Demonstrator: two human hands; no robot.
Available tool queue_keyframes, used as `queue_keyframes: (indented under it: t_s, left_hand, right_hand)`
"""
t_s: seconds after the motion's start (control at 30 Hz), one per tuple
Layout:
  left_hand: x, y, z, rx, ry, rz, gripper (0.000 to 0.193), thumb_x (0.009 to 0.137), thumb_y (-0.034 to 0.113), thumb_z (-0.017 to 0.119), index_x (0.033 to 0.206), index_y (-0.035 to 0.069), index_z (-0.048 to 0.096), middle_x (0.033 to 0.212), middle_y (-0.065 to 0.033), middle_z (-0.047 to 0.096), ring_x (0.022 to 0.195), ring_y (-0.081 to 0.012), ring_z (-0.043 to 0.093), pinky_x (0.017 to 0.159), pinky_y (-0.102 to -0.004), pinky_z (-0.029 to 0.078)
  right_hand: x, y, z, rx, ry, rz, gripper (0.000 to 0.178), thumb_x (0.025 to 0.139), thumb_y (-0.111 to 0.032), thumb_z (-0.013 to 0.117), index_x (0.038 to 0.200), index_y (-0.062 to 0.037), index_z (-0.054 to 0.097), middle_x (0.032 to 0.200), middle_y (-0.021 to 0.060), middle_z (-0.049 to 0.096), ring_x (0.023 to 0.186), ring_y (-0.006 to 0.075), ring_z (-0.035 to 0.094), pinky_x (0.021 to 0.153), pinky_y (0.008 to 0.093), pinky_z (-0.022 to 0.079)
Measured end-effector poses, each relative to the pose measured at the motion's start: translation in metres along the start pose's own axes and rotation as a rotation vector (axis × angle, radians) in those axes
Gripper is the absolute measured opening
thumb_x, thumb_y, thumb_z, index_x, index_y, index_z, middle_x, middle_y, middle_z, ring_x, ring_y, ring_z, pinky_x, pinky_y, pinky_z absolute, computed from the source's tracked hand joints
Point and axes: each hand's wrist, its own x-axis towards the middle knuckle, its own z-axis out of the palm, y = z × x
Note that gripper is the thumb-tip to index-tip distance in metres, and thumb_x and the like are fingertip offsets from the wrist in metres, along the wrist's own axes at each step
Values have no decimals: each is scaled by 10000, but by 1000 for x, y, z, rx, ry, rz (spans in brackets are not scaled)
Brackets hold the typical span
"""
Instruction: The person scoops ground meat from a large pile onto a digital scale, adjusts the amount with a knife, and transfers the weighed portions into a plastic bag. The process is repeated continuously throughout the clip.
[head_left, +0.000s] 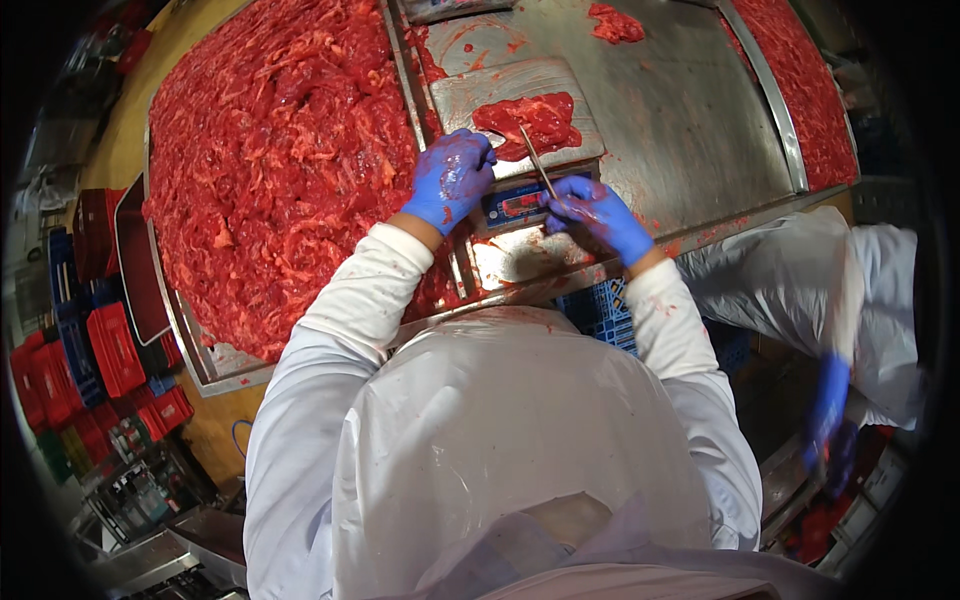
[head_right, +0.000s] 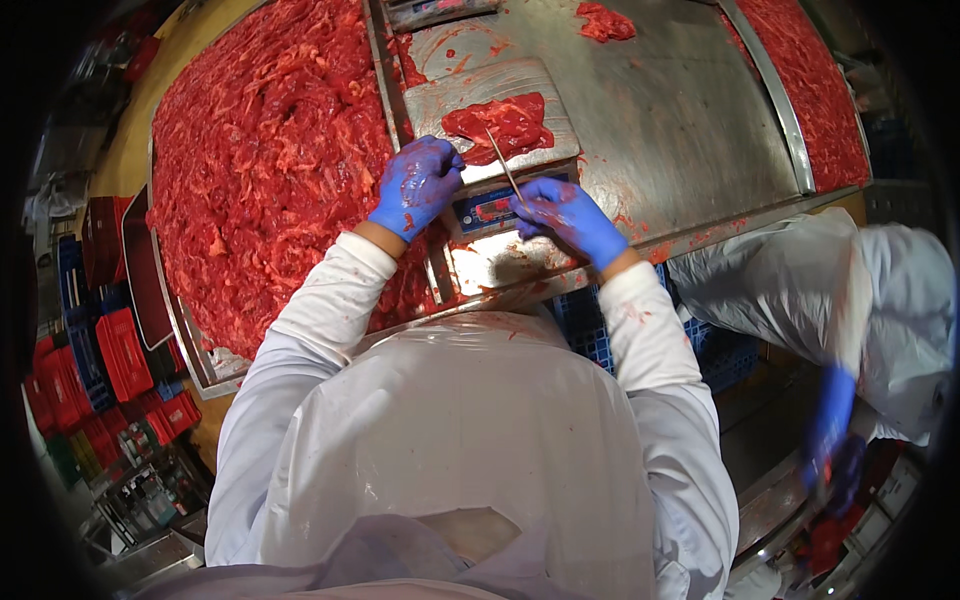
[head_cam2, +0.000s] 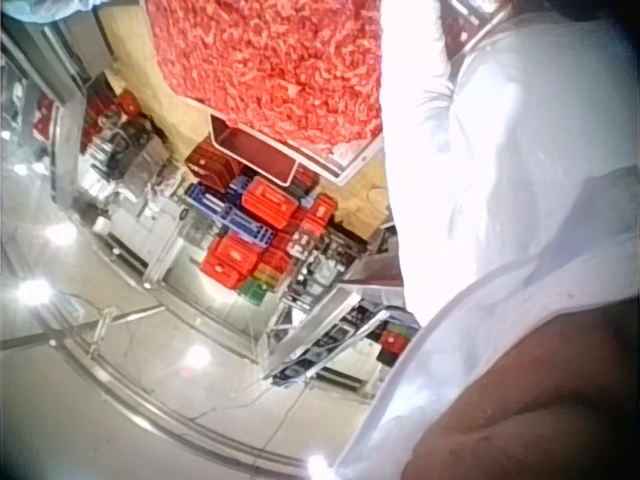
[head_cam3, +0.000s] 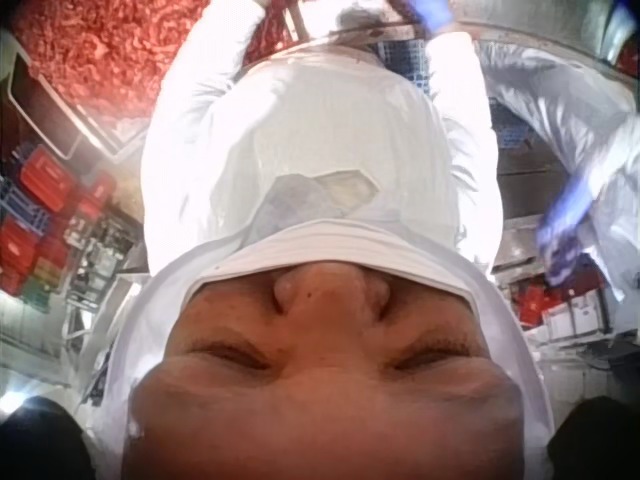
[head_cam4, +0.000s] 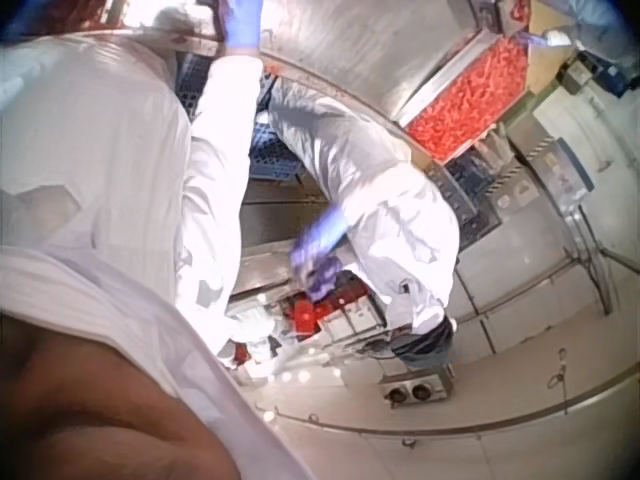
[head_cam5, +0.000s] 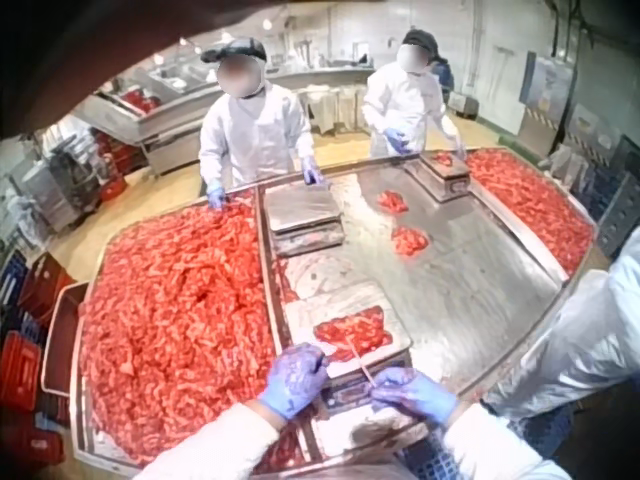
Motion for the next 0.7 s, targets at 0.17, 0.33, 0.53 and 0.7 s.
queue_keyframes:
  t_s: [0.17, 0.33, 0.53, 0.7]
  left_hand:
    - [-4, -6, 1, -31, 38, -4, 153, 848, 224, 695, 896, 79, 706, 911, -133, 694, 935, -331, 683, 835, -442, 546]
    - [-6, -8, 2, -17, 34, 21, 155, 864, 228, 692, 900, 78, 693, 913, -138, 680, 940, -339, 677, 830, -453, 542]
    - [-17, -8, -4, -39, 18, 0, 141, 876, 212, 686, 906, 74, 684, 903, -145, 661, 917, -351, 665, 816, -459, 534]
    - [-71, -41, -26, -95, 28, -226, 112, 871, 164, 684, 920, 63, 679, 934, -148, 668, 914, -338, 671, 810, -457, 534]
  right_hand:
    - [-17, 0, 9, 134, -122, 49, 317, 1021, -306, 690, 1154, -18, 693, 1022, 61, 700, 874, 134, 683, 819, 311, 587]
    - [29, 3, 28, 36, 13, 75, 228, 1012, -212, 695, 1141, -25, 697, 945, 42, 721, 846, 122, 698, 789, 280, 589]
    - [29, 13, 17, 232, -86, 97, 235, 1000, -177, 689, 1165, -10, 684, 1015, 107, 731, 802, 164, 712, 788, 319, 621]
    - [38, 50, 29, -112, -340, 24, 225, 972, -170, 715, 1148, -33, 687, 1000, 57, 705, 868, 147, 691, 826, 333, 595]
